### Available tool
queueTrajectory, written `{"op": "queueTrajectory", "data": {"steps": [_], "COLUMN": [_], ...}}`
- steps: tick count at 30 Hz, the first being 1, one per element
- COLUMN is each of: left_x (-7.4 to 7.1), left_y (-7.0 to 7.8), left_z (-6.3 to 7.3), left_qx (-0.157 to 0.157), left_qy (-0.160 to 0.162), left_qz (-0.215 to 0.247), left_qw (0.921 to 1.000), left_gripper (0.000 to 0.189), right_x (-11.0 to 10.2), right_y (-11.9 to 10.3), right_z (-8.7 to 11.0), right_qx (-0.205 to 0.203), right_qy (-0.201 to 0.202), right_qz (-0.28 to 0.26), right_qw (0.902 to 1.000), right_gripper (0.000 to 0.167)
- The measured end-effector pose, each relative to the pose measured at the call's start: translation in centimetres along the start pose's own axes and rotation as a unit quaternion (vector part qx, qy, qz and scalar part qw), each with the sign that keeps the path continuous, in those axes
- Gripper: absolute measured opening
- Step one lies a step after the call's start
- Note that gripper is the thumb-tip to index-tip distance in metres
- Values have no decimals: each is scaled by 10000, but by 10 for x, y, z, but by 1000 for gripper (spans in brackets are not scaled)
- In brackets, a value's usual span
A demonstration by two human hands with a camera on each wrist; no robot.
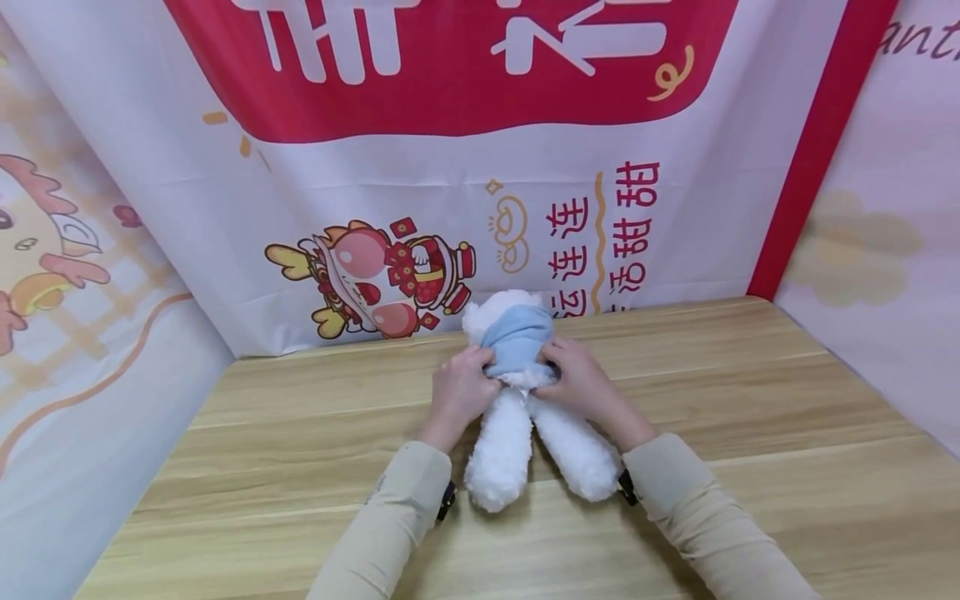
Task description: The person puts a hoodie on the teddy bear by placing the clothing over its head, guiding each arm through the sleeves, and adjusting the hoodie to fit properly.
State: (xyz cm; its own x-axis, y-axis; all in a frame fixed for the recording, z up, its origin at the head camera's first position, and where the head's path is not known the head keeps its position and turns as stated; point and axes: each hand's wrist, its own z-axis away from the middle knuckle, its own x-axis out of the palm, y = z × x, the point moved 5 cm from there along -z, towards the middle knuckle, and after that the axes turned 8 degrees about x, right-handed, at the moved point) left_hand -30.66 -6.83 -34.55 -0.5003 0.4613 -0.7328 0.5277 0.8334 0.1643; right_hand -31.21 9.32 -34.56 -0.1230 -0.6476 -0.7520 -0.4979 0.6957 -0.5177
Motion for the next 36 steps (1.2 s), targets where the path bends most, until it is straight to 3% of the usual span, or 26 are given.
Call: {"op": "queueTrajectory", "data": {"steps": [7,14,19,23,27,31,36], "left_x": [1,1,0,-1,-2,-3,-1], "left_y": [1,-4,-3,-3,-4,-6,-13], "left_z": [-1,2,2,1,-3,-4,-3], "left_qx": [-80,221,452,440,291,54,-539], "left_qy": [-10,-523,-707,-906,-1350,-1908,-2183], "left_qz": [-208,-28,-65,-30,381,1065,1770], "left_qw": [9998,9984,9965,9949,9897,9758,9582], "left_gripper": [16,23,31,33,34,35,31], "right_x": [1,-5,-7,-6,-8,-11,-10], "right_y": [-11,-13,-14,-12,-6,1,9], "right_z": [2,0,1,3,2,-1,-6], "right_qx": [-464,-18,-383,-668,-351,194,826], "right_qy": [353,-231,-419,-653,-797,-664,-616], "right_qz": [-3,-497,-756,-1019,-1131,-1256,-1217], "right_qw": [9983,9985,9955,9904,9898,9897,9872], "right_gripper": [33,16,14,16,12,10,35]}}
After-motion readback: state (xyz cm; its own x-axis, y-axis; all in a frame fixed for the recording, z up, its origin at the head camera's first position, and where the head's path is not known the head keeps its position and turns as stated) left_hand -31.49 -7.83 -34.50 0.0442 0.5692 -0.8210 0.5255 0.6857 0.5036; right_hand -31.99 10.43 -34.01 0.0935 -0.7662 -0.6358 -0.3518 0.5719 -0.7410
